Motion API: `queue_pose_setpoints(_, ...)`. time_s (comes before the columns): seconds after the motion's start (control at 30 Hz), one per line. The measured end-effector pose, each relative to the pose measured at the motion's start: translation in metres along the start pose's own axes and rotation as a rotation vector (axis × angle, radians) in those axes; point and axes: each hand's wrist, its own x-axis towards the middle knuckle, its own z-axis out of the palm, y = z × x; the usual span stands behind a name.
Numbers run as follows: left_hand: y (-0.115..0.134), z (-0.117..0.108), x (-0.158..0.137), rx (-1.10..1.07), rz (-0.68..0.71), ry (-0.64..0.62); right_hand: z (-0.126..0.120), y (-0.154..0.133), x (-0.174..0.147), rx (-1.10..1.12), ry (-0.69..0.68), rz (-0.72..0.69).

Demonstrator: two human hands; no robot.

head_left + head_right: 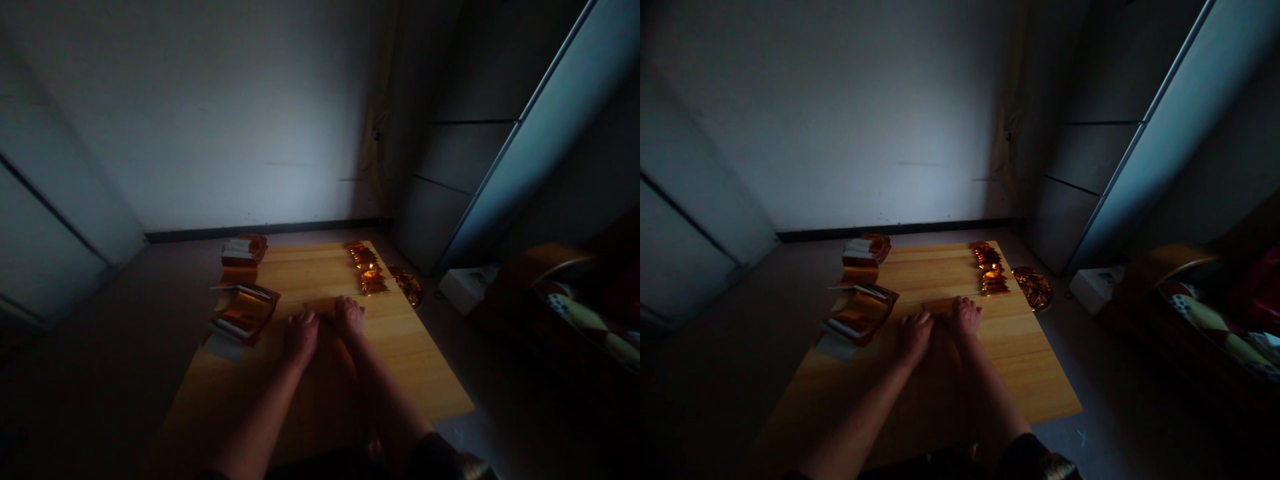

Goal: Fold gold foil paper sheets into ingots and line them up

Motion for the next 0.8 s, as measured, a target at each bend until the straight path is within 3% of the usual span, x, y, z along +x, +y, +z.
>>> queue_pose_setpoints(0.33, 0.003, -0.001, 0.0, -0.029, -0.057, -0.028, -0.007, 0.011, 0.009, 0.126, -0.093, 0.043)
queue_pose_setpoints(0.8, 0.004, 0.0, -0.002, -0.03, -0.045, 0.007, -0.007, 0.024, 0.018, 0.232, -0.087, 0.026)
